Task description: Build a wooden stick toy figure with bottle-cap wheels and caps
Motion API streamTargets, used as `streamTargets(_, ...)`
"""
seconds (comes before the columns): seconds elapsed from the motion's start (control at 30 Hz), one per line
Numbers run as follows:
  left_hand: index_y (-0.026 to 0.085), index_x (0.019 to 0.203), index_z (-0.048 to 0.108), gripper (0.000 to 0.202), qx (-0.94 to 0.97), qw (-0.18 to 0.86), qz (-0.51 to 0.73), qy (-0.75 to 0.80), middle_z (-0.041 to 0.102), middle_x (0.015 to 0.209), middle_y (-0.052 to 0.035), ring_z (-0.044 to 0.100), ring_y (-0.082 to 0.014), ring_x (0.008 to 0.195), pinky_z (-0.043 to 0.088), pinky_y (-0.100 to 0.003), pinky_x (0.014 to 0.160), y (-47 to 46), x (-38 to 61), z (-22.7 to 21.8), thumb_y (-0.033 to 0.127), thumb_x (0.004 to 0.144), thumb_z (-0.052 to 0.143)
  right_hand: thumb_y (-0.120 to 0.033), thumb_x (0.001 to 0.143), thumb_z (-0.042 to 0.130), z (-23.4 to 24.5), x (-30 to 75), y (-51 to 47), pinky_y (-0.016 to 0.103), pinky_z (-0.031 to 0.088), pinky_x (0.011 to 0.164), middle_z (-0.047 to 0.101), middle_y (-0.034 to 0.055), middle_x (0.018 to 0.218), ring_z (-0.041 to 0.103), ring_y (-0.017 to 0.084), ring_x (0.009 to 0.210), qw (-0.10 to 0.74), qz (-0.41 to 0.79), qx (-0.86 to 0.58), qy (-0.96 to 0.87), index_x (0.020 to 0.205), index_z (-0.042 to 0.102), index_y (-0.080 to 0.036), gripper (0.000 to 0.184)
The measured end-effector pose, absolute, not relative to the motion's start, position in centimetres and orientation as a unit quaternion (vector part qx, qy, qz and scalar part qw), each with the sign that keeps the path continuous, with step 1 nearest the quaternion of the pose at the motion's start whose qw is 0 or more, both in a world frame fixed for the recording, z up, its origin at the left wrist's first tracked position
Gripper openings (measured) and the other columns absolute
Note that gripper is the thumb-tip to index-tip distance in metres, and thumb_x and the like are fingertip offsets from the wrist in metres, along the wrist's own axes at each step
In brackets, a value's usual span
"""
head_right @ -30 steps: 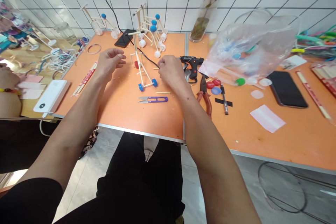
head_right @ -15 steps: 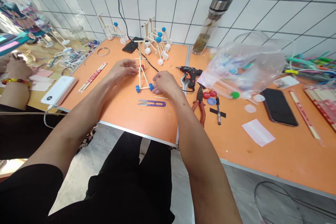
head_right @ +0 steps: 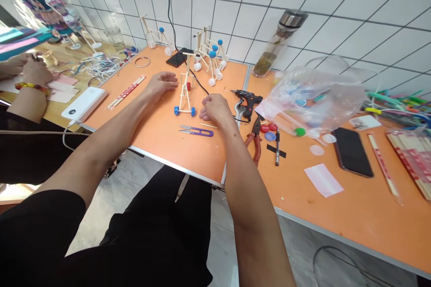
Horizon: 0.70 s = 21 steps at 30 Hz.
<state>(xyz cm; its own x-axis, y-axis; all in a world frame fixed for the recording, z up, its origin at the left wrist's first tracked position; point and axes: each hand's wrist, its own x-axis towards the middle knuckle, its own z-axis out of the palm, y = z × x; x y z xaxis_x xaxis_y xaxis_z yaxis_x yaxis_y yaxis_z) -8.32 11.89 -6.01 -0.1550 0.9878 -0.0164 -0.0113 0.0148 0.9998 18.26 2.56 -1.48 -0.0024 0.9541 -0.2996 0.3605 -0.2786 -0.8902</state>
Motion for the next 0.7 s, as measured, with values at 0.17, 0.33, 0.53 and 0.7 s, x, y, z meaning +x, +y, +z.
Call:
streamTargets(0.17, 0.019, 0.117, 0.081, 0.048, 0.463, 0.467, 0.536, 0.529, 0.089, 0.123, -0.0117, 0.085, -0.0207, 0.103, 0.068, -0.037, 0.105, 12.1, -8.4, -6.5, -0.001, 0.074, 0.082, 0.006, 0.115, 0.047, -1.7, 18.2, 2.6, 0.027, 0.067, 0.060, 0.078, 0.0021, 0.073, 0.080, 0.018, 0.058, 0.307, 0.482, -0.636, -0.518, 0.098, 0.069, -0.022, 0.040)
streamTargets(0.33, 0.020, 0.127, 0.081, 0.055, 0.491, 0.470, 0.519, 0.519, 0.091, 0.141, -0.0146, 0.088, -0.0273, 0.128, 0.067, -0.042, 0.121, 12.7, -8.5, -7.4, 0.003, 0.075, 0.081, 0.004, 0.117, 0.049, -2.5, 18.2, 2.9, 0.025, 0.067, 0.062, 0.078, 0.0022, 0.071, 0.083, 0.019, 0.061, 0.306, 0.478, -0.640, -0.518, 0.099, 0.070, -0.022, 0.038)
streamTargets(0.53, 0.020, 0.128, 0.080, 0.062, 0.497, 0.476, 0.508, 0.518, 0.091, 0.151, -0.0176, 0.087, -0.0340, 0.142, 0.064, -0.052, 0.132, 13.0, -8.3, -7.4, 0.006, 0.068, 0.079, 0.004, 0.115, 0.054, -2.7, 18.0, 3.0, 0.025, 0.067, 0.061, 0.080, 0.0032, 0.070, 0.084, 0.020, 0.062, 0.303, 0.484, -0.633, -0.523, 0.099, 0.070, -0.021, 0.035)
streamTargets(0.7, 0.020, 0.122, 0.081, 0.061, 0.502, 0.483, 0.501, 0.514, 0.093, 0.136, -0.0150, 0.088, -0.0346, 0.138, 0.064, -0.054, 0.133, 12.8, -7.6, -7.3, 0.007, 0.062, 0.075, 0.005, 0.115, 0.053, -2.3, 17.4, 2.8, 0.024, 0.066, 0.060, 0.079, 0.0022, 0.068, 0.082, 0.019, 0.060, 0.299, 0.480, -0.642, -0.517, 0.099, 0.069, -0.022, 0.036)
